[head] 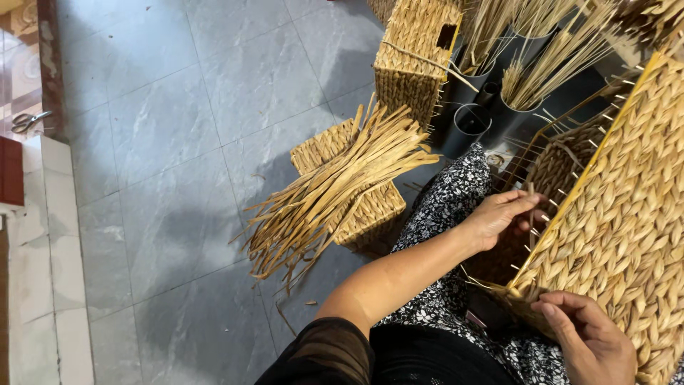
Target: The person sits on the floor with a water hyacinth basket on their lap and weaves flat straw strands around the basket's rim, wrapping and tucking them between the woven wall and the yellow metal frame. They use scissors to trim excess strand ends, then continue weaving new strands along the rim.
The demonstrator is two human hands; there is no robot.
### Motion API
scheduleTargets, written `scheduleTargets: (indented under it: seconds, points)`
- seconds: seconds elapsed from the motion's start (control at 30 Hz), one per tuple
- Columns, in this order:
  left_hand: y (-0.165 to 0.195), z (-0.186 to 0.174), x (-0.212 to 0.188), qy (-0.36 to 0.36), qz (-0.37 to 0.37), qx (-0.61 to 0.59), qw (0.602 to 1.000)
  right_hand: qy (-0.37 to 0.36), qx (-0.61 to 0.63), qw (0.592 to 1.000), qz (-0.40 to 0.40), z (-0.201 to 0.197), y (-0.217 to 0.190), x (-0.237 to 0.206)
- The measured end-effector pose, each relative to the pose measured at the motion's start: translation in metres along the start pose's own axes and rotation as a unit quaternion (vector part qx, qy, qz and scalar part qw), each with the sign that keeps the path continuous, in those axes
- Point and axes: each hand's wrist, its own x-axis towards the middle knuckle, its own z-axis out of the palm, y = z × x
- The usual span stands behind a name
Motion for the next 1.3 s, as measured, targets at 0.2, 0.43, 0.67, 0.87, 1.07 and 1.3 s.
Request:
scheduleTargets:
  seconds: [0.2, 0.43, 0.67, 0.87, 1.07, 1.3]
  points:
    - [-0.005, -0.004, 0.001, 0.014, -0.009, -0.011, 1.000, -0.011, 0.012, 1.000, -0.016, 0.002, -0.007, 0.000]
    - [-0.014, -0.013, 0.000, 0.066, -0.015, -0.055, 0.996, -0.021, -0.005, 1.000, -0.003, -0.001, -0.003, 0.002]
    - [0.004, -0.021, -0.004, 0.060, 0.019, -0.141, 0.988, -0.025, 0.013, 0.999, -0.036, 0.000, 0.003, 0.006]
    - [-0.005, -0.044, -0.009, 0.064, 0.031, -0.140, 0.988, 0.013, 0.060, 0.993, -0.099, 0.000, -0.003, -0.012]
    - [-0.016, -0.053, -0.053, 0.027, 0.010, -0.129, 0.991, 0.050, 0.148, 0.981, -0.113, 0.003, -0.007, -0.032]
    - [-0.011, -0.039, -0.087, 0.040, -0.054, -0.090, 0.994, 0.060, 0.156, 0.974, -0.155, 0.002, -0.017, -0.043]
